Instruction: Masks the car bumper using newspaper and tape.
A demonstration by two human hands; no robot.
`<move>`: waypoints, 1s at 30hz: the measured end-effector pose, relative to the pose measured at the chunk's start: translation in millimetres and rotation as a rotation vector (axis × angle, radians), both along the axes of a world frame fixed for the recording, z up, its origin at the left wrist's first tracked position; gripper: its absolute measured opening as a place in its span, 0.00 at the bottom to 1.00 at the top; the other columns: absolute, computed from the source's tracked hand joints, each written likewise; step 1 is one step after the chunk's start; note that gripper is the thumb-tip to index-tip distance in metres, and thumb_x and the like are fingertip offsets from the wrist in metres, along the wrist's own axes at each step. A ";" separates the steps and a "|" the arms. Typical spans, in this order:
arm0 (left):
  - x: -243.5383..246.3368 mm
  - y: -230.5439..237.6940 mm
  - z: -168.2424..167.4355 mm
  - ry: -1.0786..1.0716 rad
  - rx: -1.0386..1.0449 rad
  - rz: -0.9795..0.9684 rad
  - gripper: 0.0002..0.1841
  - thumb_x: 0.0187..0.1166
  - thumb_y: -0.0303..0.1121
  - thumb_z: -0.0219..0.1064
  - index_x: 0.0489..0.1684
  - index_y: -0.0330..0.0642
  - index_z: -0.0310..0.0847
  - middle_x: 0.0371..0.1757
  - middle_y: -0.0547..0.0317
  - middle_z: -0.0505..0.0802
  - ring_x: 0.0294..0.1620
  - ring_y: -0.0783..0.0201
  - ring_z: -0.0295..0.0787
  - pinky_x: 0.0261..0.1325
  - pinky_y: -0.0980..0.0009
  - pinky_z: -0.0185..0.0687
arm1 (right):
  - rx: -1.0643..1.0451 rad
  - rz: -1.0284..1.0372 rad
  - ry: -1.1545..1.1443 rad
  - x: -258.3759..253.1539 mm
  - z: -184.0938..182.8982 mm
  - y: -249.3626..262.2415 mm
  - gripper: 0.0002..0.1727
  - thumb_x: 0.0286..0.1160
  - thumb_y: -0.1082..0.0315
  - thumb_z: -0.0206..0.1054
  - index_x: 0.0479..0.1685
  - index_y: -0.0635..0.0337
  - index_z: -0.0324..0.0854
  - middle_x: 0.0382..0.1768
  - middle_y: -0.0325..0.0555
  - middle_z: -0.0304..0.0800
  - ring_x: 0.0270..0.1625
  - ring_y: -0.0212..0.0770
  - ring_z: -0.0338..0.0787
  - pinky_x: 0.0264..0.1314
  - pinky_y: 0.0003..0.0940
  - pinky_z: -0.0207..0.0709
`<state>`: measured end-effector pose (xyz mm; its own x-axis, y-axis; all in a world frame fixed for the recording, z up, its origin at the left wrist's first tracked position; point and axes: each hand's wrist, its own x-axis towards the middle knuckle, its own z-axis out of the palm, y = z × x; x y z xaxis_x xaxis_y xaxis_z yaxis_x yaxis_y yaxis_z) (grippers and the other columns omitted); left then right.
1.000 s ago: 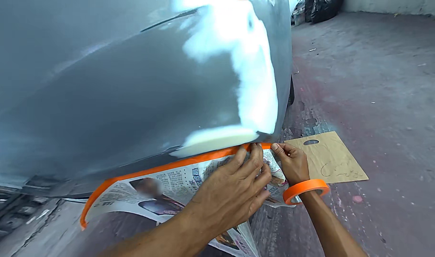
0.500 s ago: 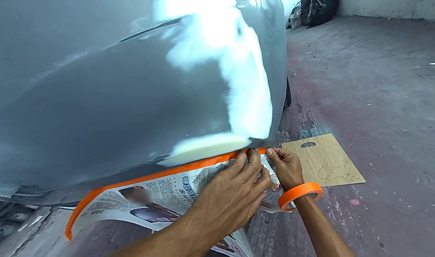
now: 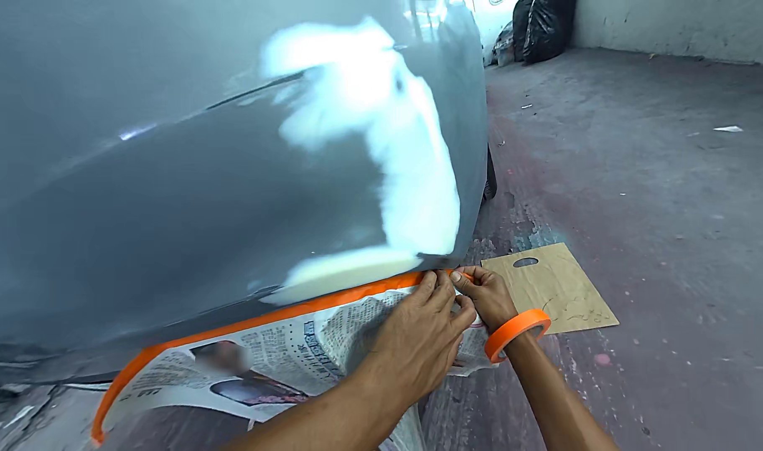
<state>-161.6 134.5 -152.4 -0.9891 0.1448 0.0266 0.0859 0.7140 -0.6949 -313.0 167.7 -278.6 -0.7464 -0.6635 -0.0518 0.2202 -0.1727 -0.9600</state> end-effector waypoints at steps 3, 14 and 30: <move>-6.5 2.7 -3.0 -0.087 -0.003 0.069 0.23 0.90 0.45 0.47 0.69 0.44 0.81 0.68 0.38 0.86 0.78 0.42 0.77 0.82 0.49 0.66 | -0.053 0.022 -0.100 3.4 -0.7 -5.2 0.08 0.79 0.67 0.72 0.46 0.63 0.89 0.32 0.46 0.91 0.33 0.35 0.88 0.40 0.32 0.82; -25.4 7.5 -12.2 -0.206 0.081 0.214 0.25 0.89 0.43 0.49 0.78 0.40 0.73 0.76 0.30 0.80 0.83 0.39 0.71 0.85 0.47 0.60 | -0.048 0.118 -0.179 -3.1 5.0 -13.8 0.07 0.83 0.71 0.66 0.47 0.65 0.88 0.32 0.45 0.87 0.33 0.34 0.83 0.39 0.32 0.77; 21.2 4.8 15.1 0.110 -0.071 0.005 0.22 0.88 0.44 0.47 0.66 0.44 0.83 0.67 0.42 0.89 0.71 0.45 0.85 0.73 0.49 0.75 | 0.049 0.091 -0.081 -6.6 -4.0 19.4 0.08 0.82 0.66 0.70 0.44 0.59 0.93 0.31 0.43 0.92 0.33 0.33 0.89 0.41 0.32 0.82</move>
